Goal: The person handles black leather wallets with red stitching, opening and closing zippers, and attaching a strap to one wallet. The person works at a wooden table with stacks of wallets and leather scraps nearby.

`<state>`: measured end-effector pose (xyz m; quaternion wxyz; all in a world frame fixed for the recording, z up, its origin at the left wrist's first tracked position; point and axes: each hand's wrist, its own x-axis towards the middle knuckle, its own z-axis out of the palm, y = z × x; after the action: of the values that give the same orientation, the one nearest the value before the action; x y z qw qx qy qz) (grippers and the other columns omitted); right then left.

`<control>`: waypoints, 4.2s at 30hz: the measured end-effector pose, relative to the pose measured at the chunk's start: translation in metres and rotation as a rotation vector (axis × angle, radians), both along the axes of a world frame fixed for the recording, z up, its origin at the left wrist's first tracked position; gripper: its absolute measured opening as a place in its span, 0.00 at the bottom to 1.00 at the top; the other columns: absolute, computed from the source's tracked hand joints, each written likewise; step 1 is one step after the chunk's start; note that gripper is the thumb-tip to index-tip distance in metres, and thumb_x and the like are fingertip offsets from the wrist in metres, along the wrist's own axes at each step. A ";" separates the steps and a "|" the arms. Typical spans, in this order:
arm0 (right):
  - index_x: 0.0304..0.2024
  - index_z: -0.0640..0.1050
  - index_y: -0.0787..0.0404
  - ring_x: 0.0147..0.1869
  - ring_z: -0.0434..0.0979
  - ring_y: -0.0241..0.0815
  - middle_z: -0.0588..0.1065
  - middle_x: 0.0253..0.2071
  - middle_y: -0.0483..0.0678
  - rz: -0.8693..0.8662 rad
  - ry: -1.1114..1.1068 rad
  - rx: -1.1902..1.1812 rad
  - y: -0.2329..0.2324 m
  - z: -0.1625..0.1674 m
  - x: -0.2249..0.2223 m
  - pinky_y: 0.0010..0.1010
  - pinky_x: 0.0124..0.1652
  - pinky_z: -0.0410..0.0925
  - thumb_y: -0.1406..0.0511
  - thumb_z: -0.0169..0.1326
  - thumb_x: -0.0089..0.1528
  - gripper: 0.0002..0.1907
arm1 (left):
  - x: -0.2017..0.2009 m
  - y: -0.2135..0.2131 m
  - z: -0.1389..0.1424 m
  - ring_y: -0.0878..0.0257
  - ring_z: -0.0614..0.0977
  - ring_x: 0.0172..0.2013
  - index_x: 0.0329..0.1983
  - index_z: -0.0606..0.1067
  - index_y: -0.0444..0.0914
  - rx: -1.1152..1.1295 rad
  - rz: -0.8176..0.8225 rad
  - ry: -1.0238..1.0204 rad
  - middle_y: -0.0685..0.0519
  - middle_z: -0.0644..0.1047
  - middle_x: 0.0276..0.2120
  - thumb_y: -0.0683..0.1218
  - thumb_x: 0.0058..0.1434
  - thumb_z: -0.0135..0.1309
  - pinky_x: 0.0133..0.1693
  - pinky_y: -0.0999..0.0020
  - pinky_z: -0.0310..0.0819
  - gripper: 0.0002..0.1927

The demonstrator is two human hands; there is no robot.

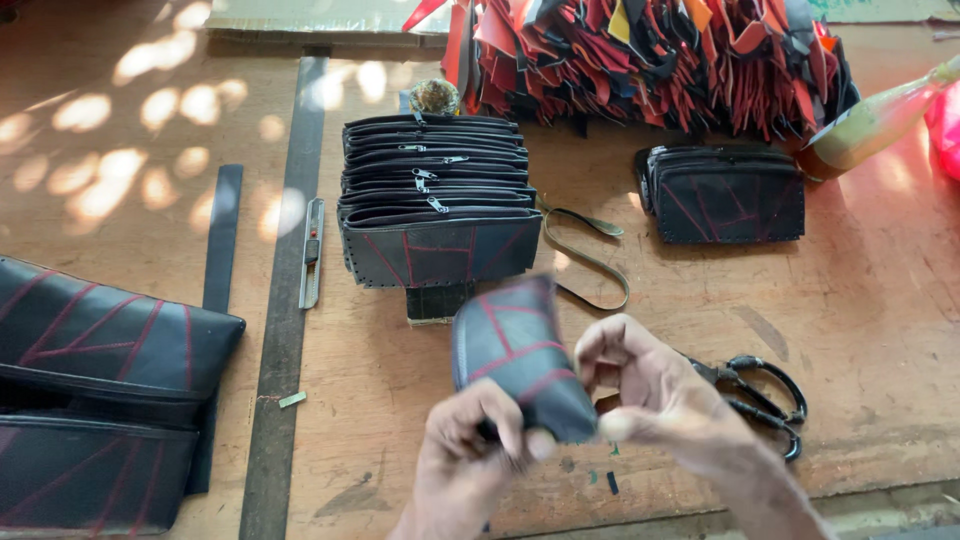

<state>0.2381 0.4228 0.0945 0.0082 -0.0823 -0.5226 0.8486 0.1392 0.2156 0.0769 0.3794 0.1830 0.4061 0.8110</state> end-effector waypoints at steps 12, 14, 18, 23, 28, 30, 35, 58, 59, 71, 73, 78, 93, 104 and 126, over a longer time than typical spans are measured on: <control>0.63 0.68 0.57 0.62 0.77 0.45 0.77 0.58 0.50 -0.118 -0.104 0.698 -0.019 -0.014 -0.025 0.41 0.58 0.71 0.70 0.70 0.45 0.44 | -0.015 -0.020 0.034 0.53 0.70 0.66 0.59 0.62 0.42 -0.251 0.171 0.602 0.46 0.62 0.64 0.53 0.60 0.66 0.67 0.47 0.62 0.31; 0.61 0.71 0.56 0.66 0.74 0.45 0.75 0.62 0.48 -0.051 0.118 1.111 -0.021 -0.004 -0.031 0.39 0.59 0.66 0.73 0.67 0.41 0.43 | -0.026 -0.024 0.029 0.56 0.74 0.61 0.65 0.59 0.42 -0.268 0.177 0.522 0.48 0.65 0.63 0.55 0.60 0.64 0.60 0.54 0.68 0.36; 0.63 0.69 0.59 0.66 0.71 0.51 0.71 0.61 0.52 -0.135 0.230 1.210 -0.037 0.011 -0.038 0.41 0.60 0.67 0.67 0.71 0.44 0.45 | -0.046 -0.021 0.016 0.59 0.73 0.58 0.61 0.72 0.34 -0.271 0.138 0.500 0.47 0.66 0.59 0.52 0.65 0.60 0.58 0.62 0.73 0.26; 0.56 0.78 0.55 0.58 0.75 0.43 0.76 0.52 0.45 -0.361 0.426 1.216 -0.050 0.012 -0.033 0.34 0.56 0.71 0.60 0.72 0.47 0.34 | -0.047 -0.025 0.012 0.62 0.75 0.52 0.55 0.72 0.33 -0.294 0.144 0.324 0.50 0.64 0.58 0.49 0.64 0.58 0.50 0.64 0.77 0.21; 0.53 0.81 0.58 0.41 0.79 0.34 0.76 0.41 0.43 -0.348 0.404 1.067 -0.062 0.010 -0.033 0.24 0.41 0.76 0.63 0.72 0.51 0.27 | -0.048 -0.035 0.020 0.62 0.74 0.55 0.55 0.72 0.32 -0.297 0.072 0.345 0.48 0.65 0.60 0.47 0.64 0.60 0.55 0.65 0.75 0.20; 0.52 0.82 0.59 0.37 0.79 0.32 0.76 0.37 0.43 -0.332 0.425 1.057 -0.067 0.011 -0.034 0.22 0.36 0.75 0.65 0.71 0.52 0.25 | -0.050 -0.039 0.023 0.62 0.75 0.55 0.53 0.73 0.32 -0.307 0.042 0.271 0.48 0.66 0.61 0.48 0.61 0.62 0.54 0.65 0.76 0.21; 0.48 0.83 0.58 0.30 0.78 0.30 0.76 0.30 0.43 -0.274 0.454 1.121 -0.072 0.012 -0.037 0.21 0.29 0.71 0.68 0.71 0.53 0.20 | -0.052 -0.046 0.022 0.62 0.74 0.55 0.52 0.72 0.33 -0.335 -0.006 0.302 0.48 0.65 0.61 0.49 0.52 0.68 0.53 0.64 0.76 0.28; 0.49 0.85 0.62 0.34 0.83 0.30 0.84 0.30 0.44 0.055 -0.079 0.716 -0.060 0.006 -0.024 0.24 0.37 0.77 0.68 0.66 0.56 0.18 | -0.040 -0.043 0.017 0.60 0.72 0.51 0.46 0.66 0.38 -0.487 0.047 0.612 0.48 0.65 0.52 0.43 0.45 0.63 0.53 0.65 0.69 0.26; 0.50 0.84 0.62 0.34 0.83 0.30 0.84 0.31 0.44 0.054 -0.066 0.723 -0.060 0.004 -0.024 0.24 0.37 0.77 0.68 0.65 0.56 0.18 | -0.039 -0.042 0.016 0.58 0.72 0.52 0.45 0.65 0.37 -0.479 0.083 0.673 0.47 0.65 0.51 0.42 0.45 0.63 0.55 0.64 0.68 0.26; 0.53 0.81 0.66 0.45 0.87 0.35 0.84 0.41 0.47 0.079 -0.039 0.588 -0.053 -0.002 -0.025 0.28 0.47 0.80 0.70 0.61 0.59 0.18 | -0.036 -0.032 0.012 0.60 0.70 0.53 0.41 0.67 0.37 -0.429 0.092 0.561 0.48 0.64 0.51 0.41 0.47 0.61 0.55 0.66 0.66 0.20; 0.54 0.80 0.68 0.45 0.86 0.37 0.80 0.40 0.47 0.070 -0.081 0.419 -0.052 -0.002 -0.023 0.30 0.47 0.79 0.70 0.59 0.61 0.17 | -0.041 -0.034 0.010 0.61 0.69 0.55 0.42 0.70 0.36 -0.323 0.021 0.466 0.48 0.64 0.55 0.43 0.51 0.63 0.57 0.66 0.65 0.19; 0.51 0.80 0.69 0.44 0.84 0.35 0.80 0.38 0.47 0.078 -0.149 0.412 -0.050 -0.001 -0.020 0.30 0.46 0.78 0.70 0.60 0.61 0.16 | -0.046 -0.041 0.006 0.63 0.67 0.59 0.45 0.74 0.37 -0.269 -0.112 0.355 0.50 0.63 0.58 0.50 0.54 0.67 0.59 0.67 0.63 0.20; 0.45 0.79 0.66 0.38 0.80 0.30 0.79 0.34 0.44 0.144 -0.159 0.611 -0.057 0.015 -0.024 0.24 0.41 0.75 0.69 0.61 0.60 0.11 | -0.040 -0.039 0.019 0.62 0.72 0.57 0.38 0.73 0.38 -0.409 -0.074 0.397 0.51 0.66 0.57 0.43 0.47 0.65 0.60 0.65 0.63 0.17; 0.55 0.81 0.63 0.37 0.80 0.32 0.81 0.36 0.44 0.072 -0.055 0.631 -0.041 0.030 -0.025 0.27 0.35 0.77 0.66 0.64 0.58 0.22 | -0.057 -0.034 0.010 0.61 0.70 0.60 0.44 0.77 0.33 -0.209 -0.082 0.264 0.47 0.68 0.58 0.48 0.52 0.71 0.62 0.66 0.64 0.22; 0.43 0.82 0.62 0.31 0.80 0.35 0.79 0.28 0.44 0.131 0.254 0.980 -0.031 0.032 -0.047 0.27 0.34 0.72 0.66 0.66 0.54 0.15 | -0.057 -0.030 0.013 0.63 0.71 0.57 0.45 0.73 0.34 -0.232 -0.057 0.294 0.50 0.68 0.53 0.43 0.48 0.67 0.60 0.69 0.66 0.22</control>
<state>0.1914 0.3918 0.1269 0.0562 0.0678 -0.8581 0.5058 0.0825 0.1853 0.0900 0.3575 0.2660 0.5424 0.7122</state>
